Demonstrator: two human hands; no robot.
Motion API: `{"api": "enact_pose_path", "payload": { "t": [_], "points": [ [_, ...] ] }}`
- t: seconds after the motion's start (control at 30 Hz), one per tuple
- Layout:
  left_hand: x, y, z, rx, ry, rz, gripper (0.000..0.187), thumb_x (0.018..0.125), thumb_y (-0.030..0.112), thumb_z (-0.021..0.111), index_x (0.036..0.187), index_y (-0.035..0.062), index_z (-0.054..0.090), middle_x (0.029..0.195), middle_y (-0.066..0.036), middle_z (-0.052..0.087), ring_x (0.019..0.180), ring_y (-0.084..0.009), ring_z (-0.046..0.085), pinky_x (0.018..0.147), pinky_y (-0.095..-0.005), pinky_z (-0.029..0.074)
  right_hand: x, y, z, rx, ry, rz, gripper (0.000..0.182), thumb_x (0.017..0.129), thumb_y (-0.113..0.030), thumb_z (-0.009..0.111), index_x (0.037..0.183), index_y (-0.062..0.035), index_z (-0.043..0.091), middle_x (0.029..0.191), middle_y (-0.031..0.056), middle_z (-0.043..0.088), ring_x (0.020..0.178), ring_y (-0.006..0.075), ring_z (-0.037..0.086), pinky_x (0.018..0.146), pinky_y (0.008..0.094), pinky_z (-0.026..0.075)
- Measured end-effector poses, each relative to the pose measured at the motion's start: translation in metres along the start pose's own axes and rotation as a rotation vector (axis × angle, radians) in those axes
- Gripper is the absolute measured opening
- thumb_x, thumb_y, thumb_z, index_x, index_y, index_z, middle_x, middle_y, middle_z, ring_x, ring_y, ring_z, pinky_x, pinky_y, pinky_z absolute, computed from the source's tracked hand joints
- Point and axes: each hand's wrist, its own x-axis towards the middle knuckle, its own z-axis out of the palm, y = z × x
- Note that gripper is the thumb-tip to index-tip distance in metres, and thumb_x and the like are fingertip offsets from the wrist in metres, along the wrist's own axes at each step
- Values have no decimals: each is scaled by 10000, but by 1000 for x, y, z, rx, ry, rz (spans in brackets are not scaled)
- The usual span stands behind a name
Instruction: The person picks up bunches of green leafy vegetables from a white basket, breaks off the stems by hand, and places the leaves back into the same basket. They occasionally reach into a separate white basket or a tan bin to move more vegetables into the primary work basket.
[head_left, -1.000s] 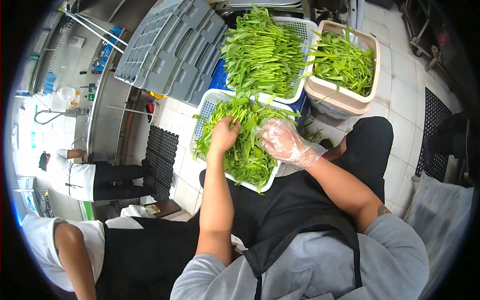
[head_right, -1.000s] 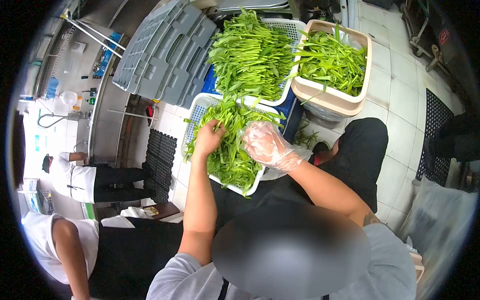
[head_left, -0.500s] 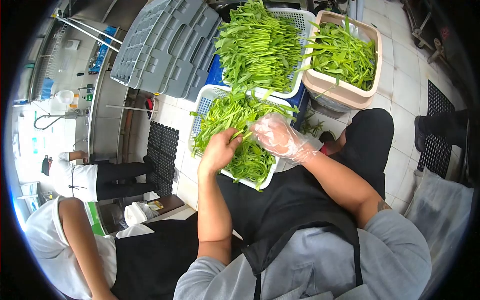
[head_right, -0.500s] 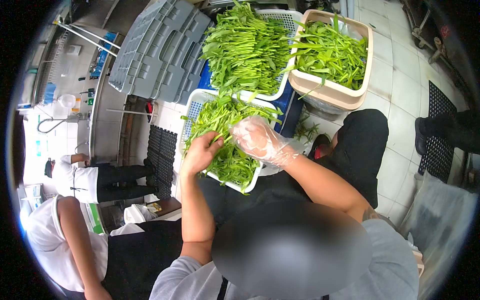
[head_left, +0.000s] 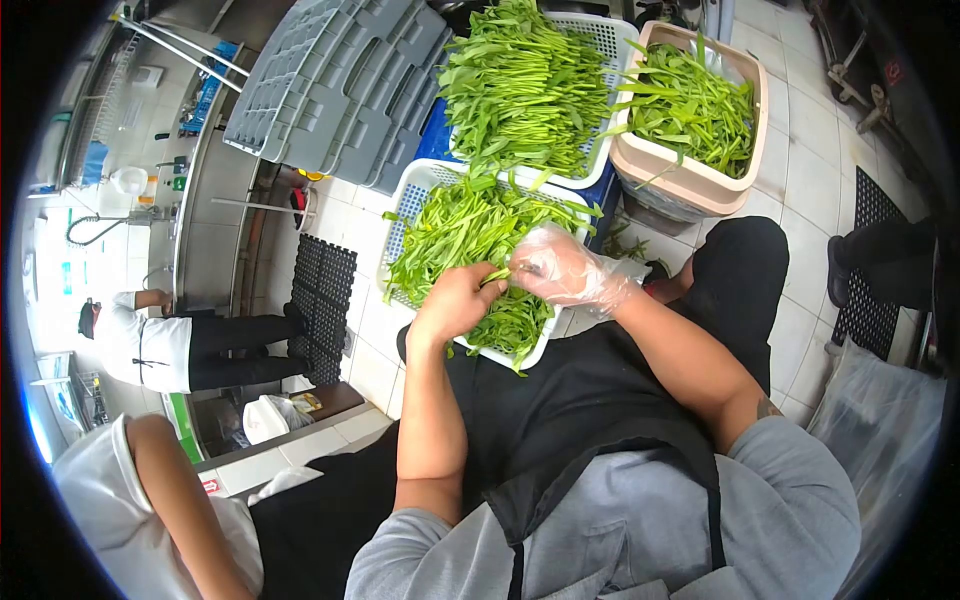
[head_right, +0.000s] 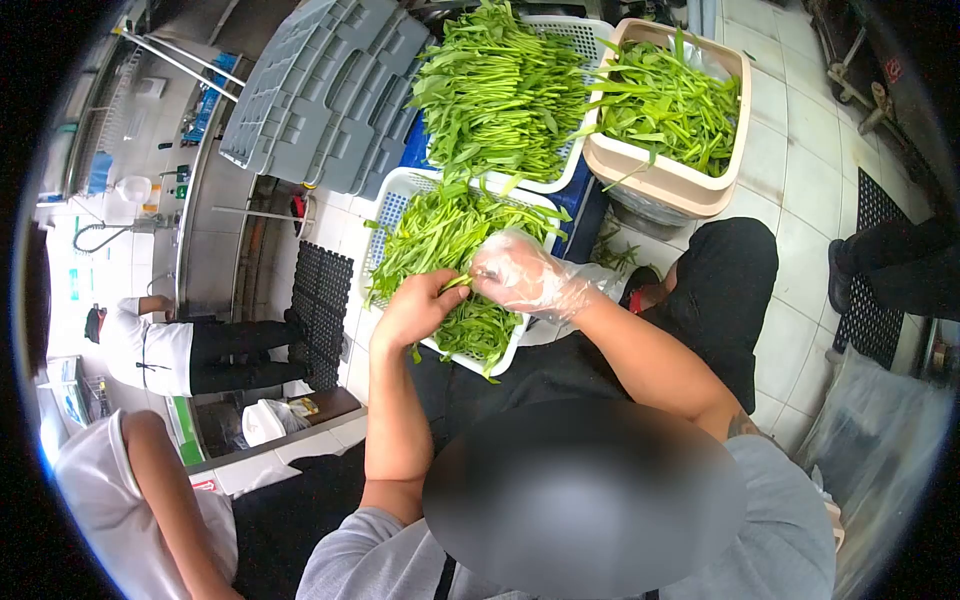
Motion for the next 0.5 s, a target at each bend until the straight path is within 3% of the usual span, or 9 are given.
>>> {"api": "enact_pose_path", "payload": {
  "t": [0.03, 0.13, 0.23, 0.27, 0.37, 0.4, 0.5],
  "points": [
    [-3, 3, 2, 88, -11, -17, 252, 968, 251, 640, 1001, 10, 705, 862, -241, 696, 825, -396, 677, 780, -475, 511, -1, -1, -1, -65, -24, -17, 113, 806, -179, 669, 765, -92, 609, 792, 154, 616, 806, 391, 608, 741, 506, 472],
    [-17, 16, 0, 263, -65, -64, 235, 961, 221, 629, 1007, -1, 688, 928, -283, 696, 940, -480, 659, 844, -539, 504, -7, -7, 9, -273, 181, -33, 97, 791, -169, 638, 747, -97, 591, 748, 139, 599, 768, 386, 601, 721, 503, 479],
    [-26, 9, -17, 255, 152, -114, 237, 979, 221, 609, 1029, -3, 671, 917, -283, 696, 930, -468, 668, 837, -526, 506, -5, 5, -6, -418, 24, 144, 72, 770, -153, 615, 722, -107, 590, 705, 123, 587, 750, 374, 605, 710, 499, 484],
    [-21, -9, -20, 181, 248, -99, 220, 986, 204, 601, 1067, 10, 665, 903, -310, 692, 897, -486, 675, 807, -581, 512, -6, 6, -13, -365, 136, 81, 78, 752, -151, 632, 700, -98, 610, 715, 126, 625, 772, 369, 627, 736, 503, 499],
    [6, -19, -34, 87, 518, -207, 251, 977, 231, 619, 1059, -2, 664, 880, -301, 697, 893, -493, 674, 791, -569, 522, 2, 3, -25, -536, 159, 191, 81, 738, -158, 652, 739, -76, 657, 785, 142, 661, 847, 373, 645, 785, 511, 506],
    [19, -27, -31, 123, 512, -206, 266, 966, 248, 633, 1054, 0, 672, 890, -297, 701, 896, -490, 677, 796, -563, 526, -1, 6, -22, -628, 149, 186, 157, 738, -177, 673, 826, -50, 702, 875, 153, 687, 969, 393, 655, 839, 516, 512],
    [65, -44, -15, 244, 465, -203, 328, 916, 320, 692, 1039, 17, 708, 911, -280, 716, 902, -469, 693, 821, -539, 545, -5, 3, -16, -645, 282, 136, 223, 741, -180, 676, 913, -48, 730, 1015, 175, 703, 1111, 409, 632, 892, 519, 505]
  ]
}}
